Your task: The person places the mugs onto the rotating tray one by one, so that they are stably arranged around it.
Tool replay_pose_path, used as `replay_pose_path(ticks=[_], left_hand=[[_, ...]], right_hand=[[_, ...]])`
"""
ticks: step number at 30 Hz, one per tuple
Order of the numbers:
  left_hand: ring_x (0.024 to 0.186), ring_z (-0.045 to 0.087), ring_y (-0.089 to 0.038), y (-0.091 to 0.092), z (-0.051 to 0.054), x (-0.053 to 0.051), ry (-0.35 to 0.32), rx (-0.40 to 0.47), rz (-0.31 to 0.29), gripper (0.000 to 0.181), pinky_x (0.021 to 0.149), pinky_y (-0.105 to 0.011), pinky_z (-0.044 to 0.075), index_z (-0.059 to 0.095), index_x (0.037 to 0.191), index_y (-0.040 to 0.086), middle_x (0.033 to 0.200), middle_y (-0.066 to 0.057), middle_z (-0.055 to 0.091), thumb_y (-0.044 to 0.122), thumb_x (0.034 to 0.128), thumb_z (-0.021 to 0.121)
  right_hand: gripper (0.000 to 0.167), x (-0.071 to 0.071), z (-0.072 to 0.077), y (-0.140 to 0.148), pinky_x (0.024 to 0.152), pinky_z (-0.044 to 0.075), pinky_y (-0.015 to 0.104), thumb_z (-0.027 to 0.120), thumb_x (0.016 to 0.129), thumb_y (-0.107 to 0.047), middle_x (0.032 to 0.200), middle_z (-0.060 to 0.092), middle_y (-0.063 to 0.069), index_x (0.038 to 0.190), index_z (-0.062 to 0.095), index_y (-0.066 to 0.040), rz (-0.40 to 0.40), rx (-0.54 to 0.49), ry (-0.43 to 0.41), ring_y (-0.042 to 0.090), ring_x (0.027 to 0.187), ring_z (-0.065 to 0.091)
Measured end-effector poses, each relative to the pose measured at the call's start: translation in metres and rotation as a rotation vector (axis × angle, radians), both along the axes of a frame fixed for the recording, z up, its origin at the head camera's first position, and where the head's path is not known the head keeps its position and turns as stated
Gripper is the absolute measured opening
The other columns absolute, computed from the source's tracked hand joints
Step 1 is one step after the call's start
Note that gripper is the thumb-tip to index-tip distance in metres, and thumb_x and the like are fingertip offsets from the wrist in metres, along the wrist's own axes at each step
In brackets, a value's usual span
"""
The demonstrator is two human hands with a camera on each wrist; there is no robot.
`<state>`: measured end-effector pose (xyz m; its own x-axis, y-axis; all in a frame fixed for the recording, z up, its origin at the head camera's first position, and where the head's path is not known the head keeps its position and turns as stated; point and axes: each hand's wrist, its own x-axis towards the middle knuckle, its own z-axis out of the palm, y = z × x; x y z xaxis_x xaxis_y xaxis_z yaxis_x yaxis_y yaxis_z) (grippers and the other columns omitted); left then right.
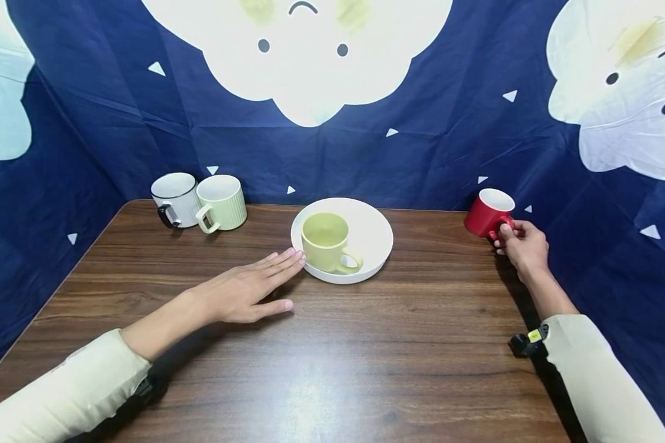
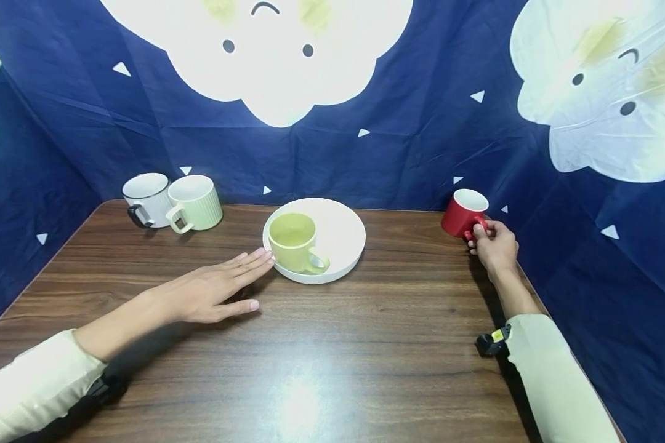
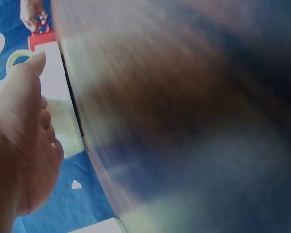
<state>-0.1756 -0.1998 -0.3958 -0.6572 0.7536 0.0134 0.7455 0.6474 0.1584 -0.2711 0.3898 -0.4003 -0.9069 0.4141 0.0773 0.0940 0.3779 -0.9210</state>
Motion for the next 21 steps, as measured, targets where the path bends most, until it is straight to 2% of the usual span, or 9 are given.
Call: replay_pose_path(ticks=[6,12,17,21], left_hand=[[0.178,0.017,-0.023,-0.0038,-0.0012,-0.0036,0.002,0.006,0.012,0.085,0.145,-0.050,0.025,0.020,0.182,0.015,0.191,-0.002,0.015,0.059,0.1167,0.055],[0.178,0.017,-0.023,-0.0047,-0.0026,-0.0055,-0.001,0.013,0.015,0.085,0.145,-0.050,0.025,0.020,0.182,0.015,0.191,-0.002,0.016,0.058,0.1168,0.055],[0.177,0.021,-0.028,-0.0048,-0.0026,-0.0051,0.015,0.028,0.002,0.084,0.144,-0.052,0.027,0.023,0.181,0.013,0.190,-0.006,0.019,0.056,0.1169,0.056],[0.177,0.021,-0.028,-0.0047,-0.0024,-0.0051,0.015,0.028,-0.001,0.084,0.145,-0.052,0.026,0.024,0.181,0.012,0.190,-0.006,0.020,0.055,0.1169,0.057]], right_hand=[[0.036,-0.0023,-0.0004,-0.0028,0.057,0.063,0.015,0.061,0.117,-0.028,0.075,0.063,-0.027,0.135,0.060,0.003,-0.009,0.043,-0.018,-0.008,0.060,0.069],[0.038,-0.0053,0.0018,-0.0047,0.056,0.063,0.017,0.059,0.118,-0.028,0.074,0.060,-0.025,0.136,0.059,0.006,-0.030,0.093,-0.050,-0.007,0.058,0.067],[0.029,-0.0042,0.0051,-0.0038,0.058,0.064,0.019,0.056,0.119,-0.030,0.073,0.063,-0.025,0.121,0.061,-0.002,0.004,0.090,-0.088,-0.006,0.060,0.068],[0.023,-0.0012,0.0064,-0.0028,0.059,0.064,0.018,0.054,0.121,-0.029,0.075,0.066,-0.024,0.114,0.057,-0.007,0.076,0.031,-0.086,-0.006,0.063,0.070]])
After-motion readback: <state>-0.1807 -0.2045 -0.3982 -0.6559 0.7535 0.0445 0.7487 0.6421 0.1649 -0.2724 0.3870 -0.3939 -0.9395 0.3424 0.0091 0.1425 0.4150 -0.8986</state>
